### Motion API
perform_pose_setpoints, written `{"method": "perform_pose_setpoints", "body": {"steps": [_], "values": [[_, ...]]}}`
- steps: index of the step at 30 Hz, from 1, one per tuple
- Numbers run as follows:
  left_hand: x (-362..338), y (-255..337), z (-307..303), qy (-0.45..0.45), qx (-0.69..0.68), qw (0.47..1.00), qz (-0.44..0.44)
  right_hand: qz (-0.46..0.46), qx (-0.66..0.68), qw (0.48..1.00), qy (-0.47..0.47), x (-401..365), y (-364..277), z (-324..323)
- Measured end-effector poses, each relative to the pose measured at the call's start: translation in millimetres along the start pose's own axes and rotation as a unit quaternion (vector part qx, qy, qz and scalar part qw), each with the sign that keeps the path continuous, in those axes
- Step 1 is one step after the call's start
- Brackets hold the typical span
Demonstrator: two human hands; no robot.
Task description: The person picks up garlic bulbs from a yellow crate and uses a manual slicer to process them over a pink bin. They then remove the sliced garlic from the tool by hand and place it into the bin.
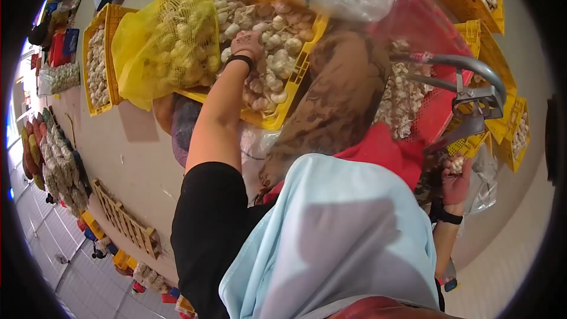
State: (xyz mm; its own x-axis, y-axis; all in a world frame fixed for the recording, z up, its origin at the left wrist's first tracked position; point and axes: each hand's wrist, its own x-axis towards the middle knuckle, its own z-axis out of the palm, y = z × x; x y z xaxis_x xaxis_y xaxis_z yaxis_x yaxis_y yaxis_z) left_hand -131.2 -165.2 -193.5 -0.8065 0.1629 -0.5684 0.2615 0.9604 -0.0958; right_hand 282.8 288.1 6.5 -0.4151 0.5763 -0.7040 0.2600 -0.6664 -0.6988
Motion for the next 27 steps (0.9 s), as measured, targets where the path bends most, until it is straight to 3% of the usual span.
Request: {"method": "perform_pose_setpoints", "body": {"steps": [1,4,5,7,8,9,10,12,14,16,17,18,19,21,23,26,27], "values": [[7,3,0,-0.014,0.006,1.0,-0.006,-0.026,0.024,0.999,0.013,3,-6,1],[10,8,-4,-0.01,-0.016,1.0,-0.005,-0.078,-0.122,0.972,-0.185,-34,-13,42],[7,6,-6,0.0,-0.029,1.0,-0.002,-0.043,-0.146,0.951,-0.27,-44,-14,51],[6,-9,-1,0.016,-0.256,0.966,-0.022,-0.007,-0.118,0.927,-0.357,-55,-4,73],[0,-14,-2,0.024,-0.365,0.93,-0.032,0.018,-0.1,0.919,-0.38,-56,0,86],[-11,-18,-1,0.006,-0.545,0.838,-0.011,0.016,-0.073,0.911,-0.405,-54,5,105],[-26,-21,-4,-0.011,-0.703,0.711,0.012,0.013,-0.047,0.901,-0.431,-49,10,129],[-45,-29,-7,-0.035,-0.774,0.628,0.072,-0.017,-0.061,0.888,-0.455,-36,18,183],[-82,-21,-24,-0.043,-0.788,0.607,0.089,0.014,-0.16,0.888,-0.432,-35,13,238],[-134,9,-58,-0.022,-0.791,0.592,0.153,-0.01,-0.25,0.843,-0.476,-24,25,281],[-156,23,-70,-0.036,-0.789,0.591,0.166,-0.225,-0.351,0.764,-0.493,-17,40,299],[-174,35,-75,-0.049,-0.787,0.589,0.176,-0.427,-0.425,0.636,-0.481,-15,56,313],[-187,48,-75,-0.063,-0.804,0.566,0.171,-0.435,-0.436,0.615,-0.492,-24,61,325],[-197,54,-62,-0.119,-0.828,0.527,0.149,-0.345,-0.472,0.621,-0.522,-26,67,331],[-195,46,-50,-0.154,-0.826,0.52,0.153,-0.267,-0.501,0.646,-0.509,-27,68,328],[-198,37,-60,-0.201,-0.81,0.519,0.182,-0.237,-0.572,0.619,-0.482,-26,64,318],[-202,40,-63,-0.208,-0.795,0.535,0.195,-0.29,-0.584,0.593,-0.473,-29,66,318]]}}
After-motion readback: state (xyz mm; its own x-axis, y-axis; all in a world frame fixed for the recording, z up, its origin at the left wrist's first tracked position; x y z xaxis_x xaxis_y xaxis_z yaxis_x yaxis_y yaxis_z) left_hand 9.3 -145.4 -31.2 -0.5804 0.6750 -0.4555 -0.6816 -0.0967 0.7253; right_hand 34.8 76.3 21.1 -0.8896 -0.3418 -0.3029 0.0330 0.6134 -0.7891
